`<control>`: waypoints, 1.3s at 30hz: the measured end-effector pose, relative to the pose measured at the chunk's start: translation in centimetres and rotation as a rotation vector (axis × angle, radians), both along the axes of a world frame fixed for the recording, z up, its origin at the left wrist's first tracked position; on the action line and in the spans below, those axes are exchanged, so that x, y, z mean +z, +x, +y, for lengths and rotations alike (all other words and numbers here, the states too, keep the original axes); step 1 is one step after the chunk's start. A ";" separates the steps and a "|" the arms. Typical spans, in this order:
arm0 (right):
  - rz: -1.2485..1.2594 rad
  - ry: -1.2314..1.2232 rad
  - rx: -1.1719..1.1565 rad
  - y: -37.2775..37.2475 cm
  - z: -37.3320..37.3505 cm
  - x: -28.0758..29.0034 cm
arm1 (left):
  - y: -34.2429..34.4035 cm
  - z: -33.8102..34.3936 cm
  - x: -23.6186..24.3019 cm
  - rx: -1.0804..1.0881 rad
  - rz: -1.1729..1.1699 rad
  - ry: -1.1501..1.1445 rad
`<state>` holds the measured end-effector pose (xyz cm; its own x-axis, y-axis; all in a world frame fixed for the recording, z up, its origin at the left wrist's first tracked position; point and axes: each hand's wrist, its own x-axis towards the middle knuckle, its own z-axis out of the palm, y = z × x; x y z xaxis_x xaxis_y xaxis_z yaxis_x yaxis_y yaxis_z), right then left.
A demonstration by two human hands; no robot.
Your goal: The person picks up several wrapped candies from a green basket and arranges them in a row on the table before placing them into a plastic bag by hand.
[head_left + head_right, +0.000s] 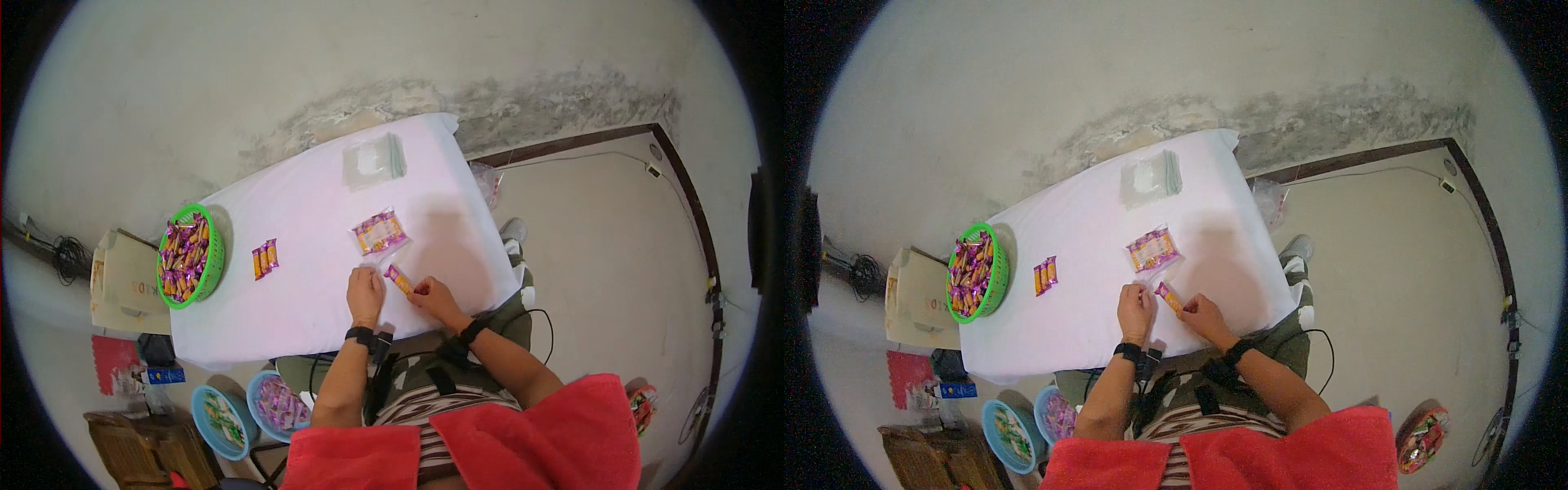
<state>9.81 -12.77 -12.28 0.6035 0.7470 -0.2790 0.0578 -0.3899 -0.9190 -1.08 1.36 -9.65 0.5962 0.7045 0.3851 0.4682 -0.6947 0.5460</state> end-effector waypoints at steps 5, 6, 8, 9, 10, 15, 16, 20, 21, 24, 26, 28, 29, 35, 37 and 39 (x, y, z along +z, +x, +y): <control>0.130 0.022 -0.031 0.0 2.1 0.8 | 0.2 -0.9 0.3 0.026 -0.032 -0.002; 0.119 0.023 -0.024 0.0 2.6 0.2 | 0.3 -1.1 0.2 0.032 -0.012 0.006; 0.041 0.067 -0.029 0.1 3.7 -0.7 | 0.4 -1.5 0.1 0.027 -0.026 0.009; 0.030 0.065 -0.020 0.4 3.9 -1.1 | 0.5 -1.6 0.0 0.015 -0.029 0.014; 0.029 0.052 -0.018 0.4 4.4 -0.1 | 0.2 -1.6 -0.2 0.033 -0.037 0.013; 0.218 0.148 -0.112 0.4 6.3 -0.5 | 0.3 -1.6 -1.1 -0.014 -0.131 0.083; 0.284 0.162 -0.128 0.3 6.4 -0.4 | 0.3 -1.6 -1.1 -0.001 -0.138 0.080; 0.538 0.160 -0.172 0.2 6.6 -0.1 | 0.1 -1.5 -1.5 0.006 -0.180 0.044; 0.533 0.154 -0.167 0.2 6.7 -0.1 | 0.0 -1.5 -1.7 -0.003 -0.189 0.037; 0.388 0.066 -0.174 0.5 7.4 0.6 | 0.1 -1.8 -1.7 0.001 -0.192 0.024; 0.348 0.084 -0.165 0.4 7.9 1.2 | 0.2 -1.7 -2.2 0.004 -0.202 0.011; 0.330 0.092 -0.157 0.5 8.6 0.5 | 0.1 -1.7 -2.6 -0.001 -0.212 -0.005; 0.314 0.102 -0.153 0.7 8.9 -0.1 | 0.1 -1.8 -2.7 0.003 -0.212 -0.012; 0.252 0.083 -0.122 2.2 9.7 -4.8 | 0.7 -1.9 -2.3 -0.015 -0.279 -0.048; 0.324 0.132 -0.099 1.8 9.9 -4.0 | 0.2 -1.6 -2.4 -0.002 -0.290 -0.053; 0.390 0.160 -0.091 0.9 10.3 -2.1 | -0.4 -1.3 -2.8 -0.018 -0.270 -0.083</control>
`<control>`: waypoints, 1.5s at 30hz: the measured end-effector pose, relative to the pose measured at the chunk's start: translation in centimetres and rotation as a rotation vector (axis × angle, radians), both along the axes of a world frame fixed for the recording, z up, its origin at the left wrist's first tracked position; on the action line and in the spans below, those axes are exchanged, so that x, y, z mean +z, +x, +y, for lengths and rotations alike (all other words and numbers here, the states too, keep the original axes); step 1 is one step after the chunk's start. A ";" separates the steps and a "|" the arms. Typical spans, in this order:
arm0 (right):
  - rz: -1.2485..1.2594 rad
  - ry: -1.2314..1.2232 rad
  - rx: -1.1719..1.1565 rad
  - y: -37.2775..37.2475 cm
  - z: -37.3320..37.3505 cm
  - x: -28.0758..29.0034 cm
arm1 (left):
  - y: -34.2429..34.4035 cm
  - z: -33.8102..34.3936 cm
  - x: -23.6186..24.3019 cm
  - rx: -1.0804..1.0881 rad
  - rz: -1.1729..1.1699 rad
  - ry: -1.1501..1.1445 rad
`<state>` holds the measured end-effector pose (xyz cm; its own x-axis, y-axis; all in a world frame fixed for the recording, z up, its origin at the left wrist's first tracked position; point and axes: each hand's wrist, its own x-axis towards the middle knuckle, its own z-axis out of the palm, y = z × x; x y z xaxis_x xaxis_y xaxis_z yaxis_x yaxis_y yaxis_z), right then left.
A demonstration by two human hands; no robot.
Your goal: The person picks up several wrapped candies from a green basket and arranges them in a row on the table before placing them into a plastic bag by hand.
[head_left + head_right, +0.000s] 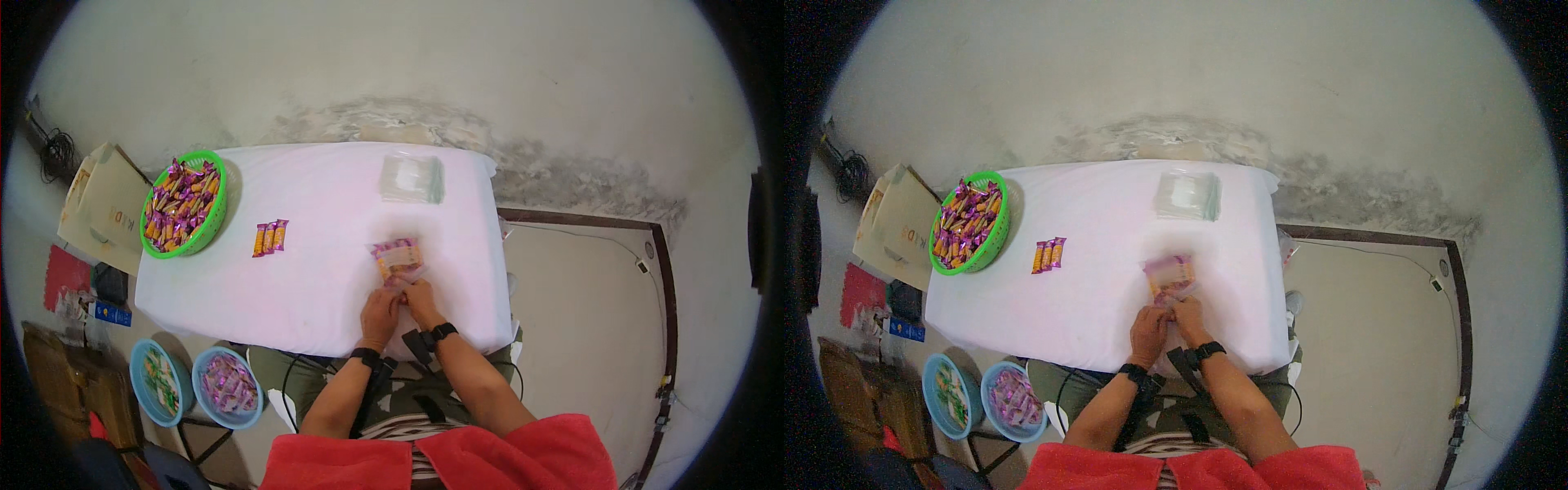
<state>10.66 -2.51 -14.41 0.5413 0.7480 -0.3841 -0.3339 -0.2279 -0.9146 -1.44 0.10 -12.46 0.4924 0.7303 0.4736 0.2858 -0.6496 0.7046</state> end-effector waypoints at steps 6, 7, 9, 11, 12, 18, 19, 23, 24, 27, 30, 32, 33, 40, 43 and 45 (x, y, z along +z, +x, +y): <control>0.109 0.010 -0.107 0.0 -0.3 1.6 | 0.5 -0.4 0.8 0.013 0.008 -0.007; 0.141 0.020 -0.136 0.0 -0.2 1.6 | 0.5 -0.4 0.8 0.016 0.008 -0.007; 0.174 0.030 -0.162 -0.1 0.0 1.8 | 0.5 -0.4 0.9 0.009 -0.009 -0.003; 0.212 0.039 -0.164 -0.2 0.2 1.9 | 0.5 -0.3 1.1 0.014 0.004 0.002; 0.212 0.038 -0.163 -0.2 0.3 1.9 | 0.5 -0.3 1.2 0.019 0.018 0.008; 0.173 0.063 -0.076 1.2 0.8 0.4 | 1.0 0.4 1.0 0.024 -0.008 0.002; 0.108 0.057 -0.048 1.1 1.2 1.2 | 1.0 0.7 1.0 0.032 -0.006 0.004; 0.207 0.157 -0.046 1.2 2.6 2.6 | 1.2 2.2 1.5 0.037 0.010 0.040; 0.205 0.162 -0.041 1.4 2.4 3.0 | 1.2 2.5 1.9 0.026 0.025 0.072; -0.166 -0.061 0.110 1.3 1.5 3.7 | 0.0 4.2 -0.2 -0.017 0.081 0.184; -0.697 -0.104 0.133 2.0 -1.6 2.2 | 0.3 4.2 -0.7 -0.033 0.145 0.111; -0.802 -0.090 0.163 0.8 -2.1 3.9 | 0.3 4.1 -1.1 -0.026 0.122 0.153; -0.902 -0.087 0.172 0.3 -2.2 4.8 | 0.2 4.0 -0.9 -0.053 0.101 0.157; -0.849 0.157 0.511 -6.6 8.2 9.7 | 0.5 3.6 -2.8 -0.041 -0.005 0.214; -0.874 0.132 0.667 -8.6 14.1 8.4 | 1.1 3.4 -4.3 -0.121 -0.011 0.164; -0.972 0.119 0.739 -10.5 17.5 7.8 | 0.9 3.1 -5.2 -0.142 0.000 0.141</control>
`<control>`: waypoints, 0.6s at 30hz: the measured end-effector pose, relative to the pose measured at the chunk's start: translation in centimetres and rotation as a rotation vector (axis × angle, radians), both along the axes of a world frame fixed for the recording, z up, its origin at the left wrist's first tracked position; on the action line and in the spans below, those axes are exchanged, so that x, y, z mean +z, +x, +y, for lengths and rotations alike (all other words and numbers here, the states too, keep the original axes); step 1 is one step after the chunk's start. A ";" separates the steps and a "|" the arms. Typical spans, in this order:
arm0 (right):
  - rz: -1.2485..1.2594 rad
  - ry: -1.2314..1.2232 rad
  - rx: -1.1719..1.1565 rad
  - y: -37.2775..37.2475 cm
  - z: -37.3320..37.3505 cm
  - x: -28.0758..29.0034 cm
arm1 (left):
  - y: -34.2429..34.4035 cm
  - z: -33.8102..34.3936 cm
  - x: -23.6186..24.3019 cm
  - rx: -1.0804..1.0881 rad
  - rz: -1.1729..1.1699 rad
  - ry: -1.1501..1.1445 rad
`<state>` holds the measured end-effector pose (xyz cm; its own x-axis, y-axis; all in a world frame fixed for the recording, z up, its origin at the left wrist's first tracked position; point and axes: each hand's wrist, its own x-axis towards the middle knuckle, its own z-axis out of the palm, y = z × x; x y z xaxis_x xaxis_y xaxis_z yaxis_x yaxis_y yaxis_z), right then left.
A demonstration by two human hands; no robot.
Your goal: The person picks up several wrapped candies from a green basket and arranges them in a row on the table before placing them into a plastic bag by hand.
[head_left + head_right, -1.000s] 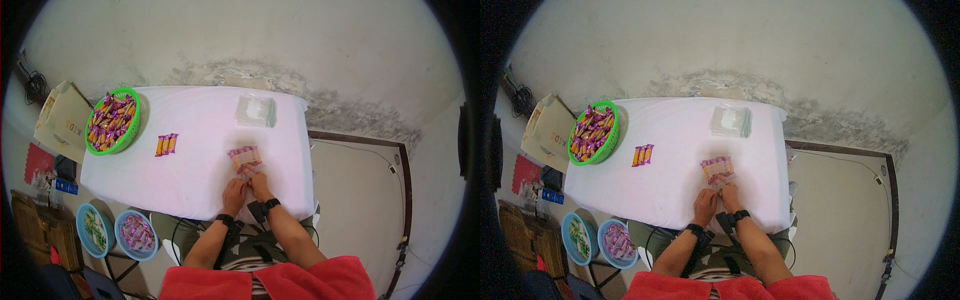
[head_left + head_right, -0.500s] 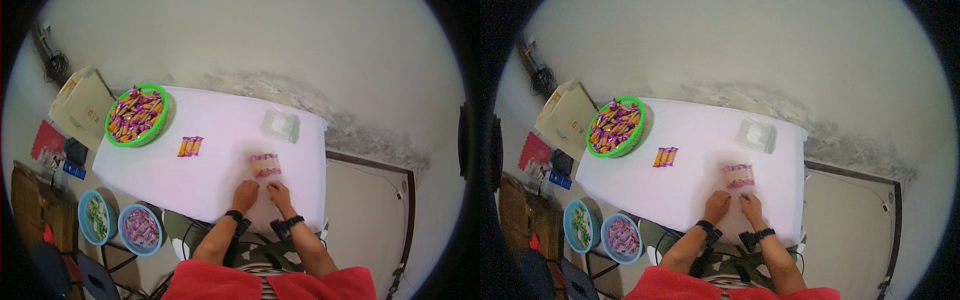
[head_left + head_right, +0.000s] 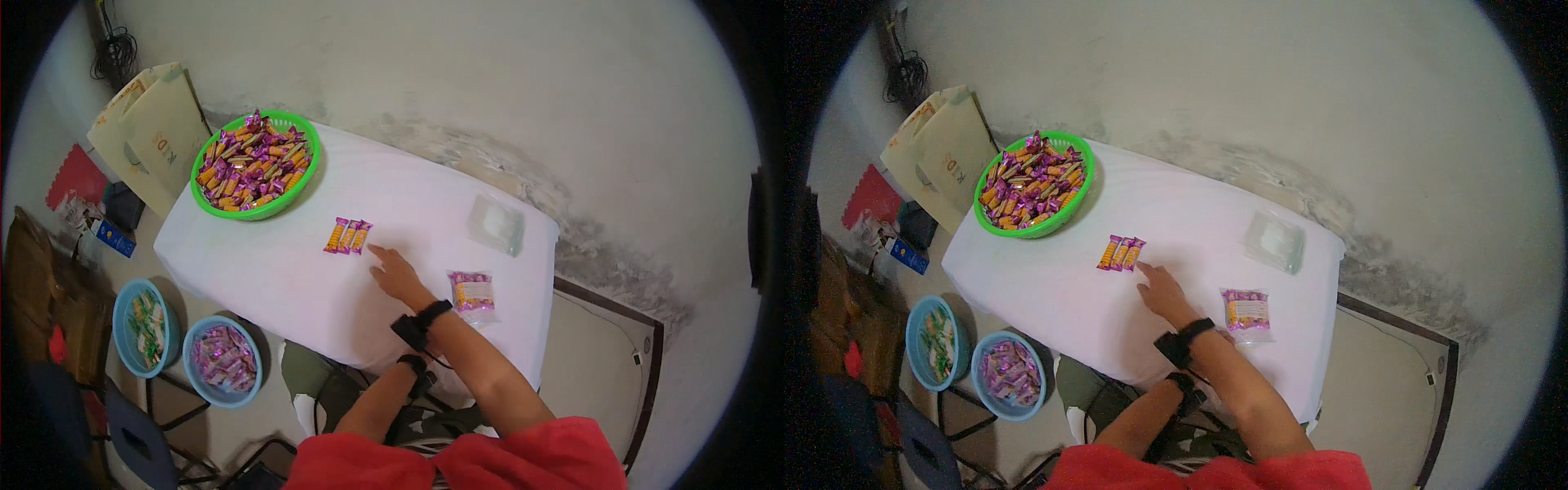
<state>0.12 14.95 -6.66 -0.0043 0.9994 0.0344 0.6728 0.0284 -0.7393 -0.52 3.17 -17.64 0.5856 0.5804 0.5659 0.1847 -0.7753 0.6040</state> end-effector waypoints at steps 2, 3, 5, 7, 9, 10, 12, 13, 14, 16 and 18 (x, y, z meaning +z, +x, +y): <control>-0.109 0.003 0.052 -1.5 2.8 -0.8 | 0.0 0.0 -0.4 -0.021 -0.004 -0.011; -0.132 -0.030 0.090 -1.9 4.0 -1.1 | 0.3 -0.1 -0.6 -0.033 -0.015 -0.014; -0.162 -0.062 0.120 -2.3 5.2 -1.7 | 1.2 -0.1 -0.7 -0.063 -0.029 -0.011; -0.277 -0.090 0.056 -4.3 4.9 -2.2 | 1.1 -0.2 -1.3 -0.042 -0.010 -0.016; -0.339 -0.040 0.019 -2.9 4.9 -4.2 | 2.1 -0.2 -0.5 -0.041 0.038 0.001; -0.386 0.008 0.014 -3.2 4.8 -4.0 | 2.0 -0.1 -0.6 -0.009 0.102 0.011; -0.334 -0.081 -0.014 -3.4 4.0 -3.5 | 1.5 0.2 -1.0 -0.097 0.315 -0.068; -0.284 -0.169 -0.047 -3.7 3.4 -2.9 | 1.2 0.2 -1.5 -0.190 0.525 -0.147; -0.283 -0.166 -0.054 -3.4 3.2 -2.7 | 1.5 0.2 -2.5 -0.196 0.526 -0.141; -0.220 -0.104 -0.081 -2.2 2.8 -2.6 | 1.9 -0.1 -3.1 -0.132 0.392 -0.135; -0.157 -0.093 -0.097 -0.1 1.9 -2.6 | 2.1 -0.3 -2.2 -0.098 0.313 -0.137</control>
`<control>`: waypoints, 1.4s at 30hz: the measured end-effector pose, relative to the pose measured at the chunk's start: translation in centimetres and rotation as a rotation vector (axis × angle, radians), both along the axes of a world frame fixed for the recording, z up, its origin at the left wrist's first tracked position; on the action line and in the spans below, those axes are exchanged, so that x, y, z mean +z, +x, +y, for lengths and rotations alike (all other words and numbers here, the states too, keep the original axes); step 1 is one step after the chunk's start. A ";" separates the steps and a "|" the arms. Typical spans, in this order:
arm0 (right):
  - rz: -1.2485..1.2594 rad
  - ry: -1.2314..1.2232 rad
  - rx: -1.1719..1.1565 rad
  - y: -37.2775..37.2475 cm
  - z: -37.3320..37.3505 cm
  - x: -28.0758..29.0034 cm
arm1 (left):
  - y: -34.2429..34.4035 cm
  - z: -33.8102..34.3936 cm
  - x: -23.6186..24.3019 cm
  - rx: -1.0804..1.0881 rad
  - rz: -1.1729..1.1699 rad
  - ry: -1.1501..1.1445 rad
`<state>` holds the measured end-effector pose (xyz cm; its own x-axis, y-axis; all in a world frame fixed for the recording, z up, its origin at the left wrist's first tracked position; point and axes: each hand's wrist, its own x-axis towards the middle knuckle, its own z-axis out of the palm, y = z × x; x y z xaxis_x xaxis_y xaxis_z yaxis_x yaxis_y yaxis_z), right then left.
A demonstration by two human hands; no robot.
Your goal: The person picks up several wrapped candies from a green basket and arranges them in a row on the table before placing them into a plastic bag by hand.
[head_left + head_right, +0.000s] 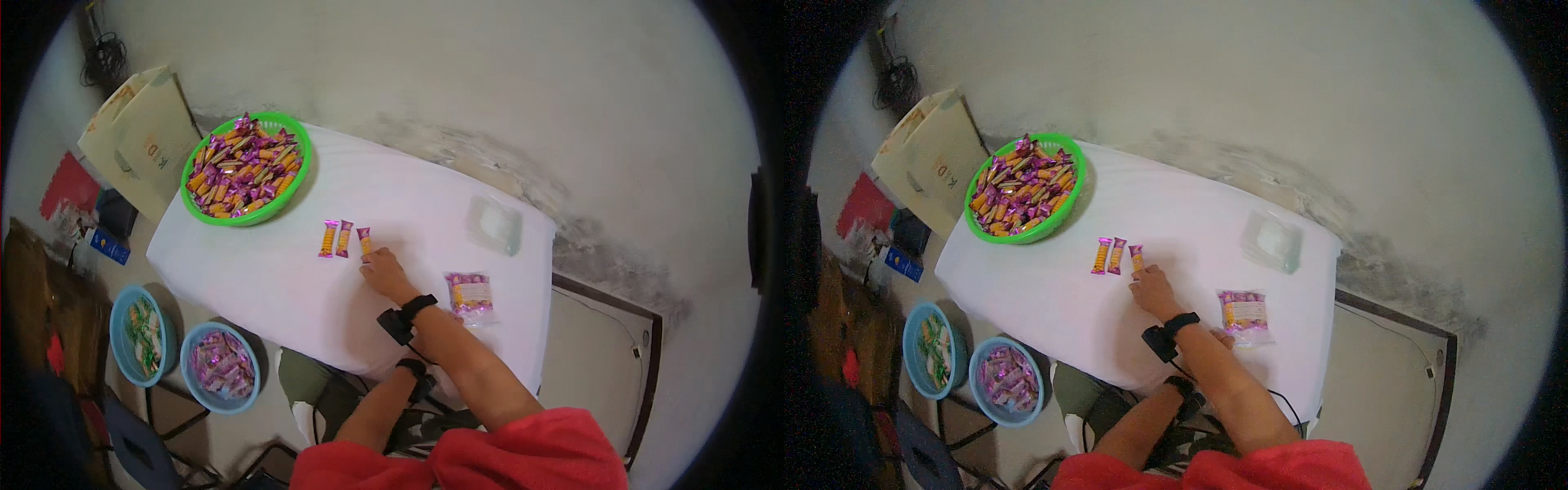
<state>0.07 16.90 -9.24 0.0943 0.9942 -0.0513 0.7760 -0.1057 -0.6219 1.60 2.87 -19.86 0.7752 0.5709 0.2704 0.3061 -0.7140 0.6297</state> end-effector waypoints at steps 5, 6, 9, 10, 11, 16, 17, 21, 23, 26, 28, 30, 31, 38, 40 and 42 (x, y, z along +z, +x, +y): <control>0.268 0.128 -0.012 3.9 -5.7 2.5 | -2.3 0.8 1.1 0.085 0.015 -0.013; 0.329 0.174 -0.011 4.8 -7.6 3.4 | -2.9 1.0 1.6 0.100 0.036 -0.009; 0.357 0.299 -0.083 9.4 -15.0 5.0 | -2.6 1.3 3.5 0.100 0.064 0.009; 0.369 0.307 -0.156 10.0 -17.8 5.9 | -2.7 1.4 4.4 0.116 0.001 0.055; 0.380 0.315 -0.230 10.7 -20.7 6.3 | -2.5 1.4 5.4 0.135 -0.061 0.099; 0.520 0.206 -0.394 11.4 -29.9 2.9 | -2.7 1.3 7.3 0.149 -0.242 0.165; 0.531 0.212 -0.407 11.2 -30.2 2.3 | -2.7 1.2 7.3 0.134 -0.231 0.169; 0.401 0.272 -0.440 10.0 -29.3 0.4 | -2.7 1.1 7.3 0.162 -0.250 0.203; 0.356 0.240 -0.468 10.2 -28.2 0.5 | -2.7 1.1 7.3 0.159 -0.241 0.205; 0.225 0.355 -0.464 10.1 -26.8 -0.3 | -2.7 1.1 7.3 0.163 -0.185 0.173; 0.303 0.354 -0.484 9.7 -26.0 0.1 | -2.8 1.1 7.2 0.180 -0.212 0.180; 0.383 0.348 -0.496 9.6 -25.0 0.2 | -3.2 1.1 7.0 0.181 -0.230 0.177; 0.343 0.368 -0.496 9.8 -24.6 -0.2 | -3.2 1.2 7.1 0.175 -0.250 0.171; 0.340 0.367 -0.493 10.3 -22.4 -3.1 | -2.9 1.4 7.3 0.166 -0.278 0.282; 0.385 0.352 -0.526 10.3 -21.7 -3.4 | -2.9 1.6 7.0 0.144 -0.280 0.283; 0.428 0.338 -0.555 10.4 -21.4 -3.3 | -3.1 1.7 6.7 0.131 -0.272 0.262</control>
<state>10.52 -4.50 -12.59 0.6235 0.7751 0.1022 0.3501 -0.1599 -0.9230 -1.45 4.58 -13.19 0.5808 0.5442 0.6054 0.2523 -0.8275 0.5017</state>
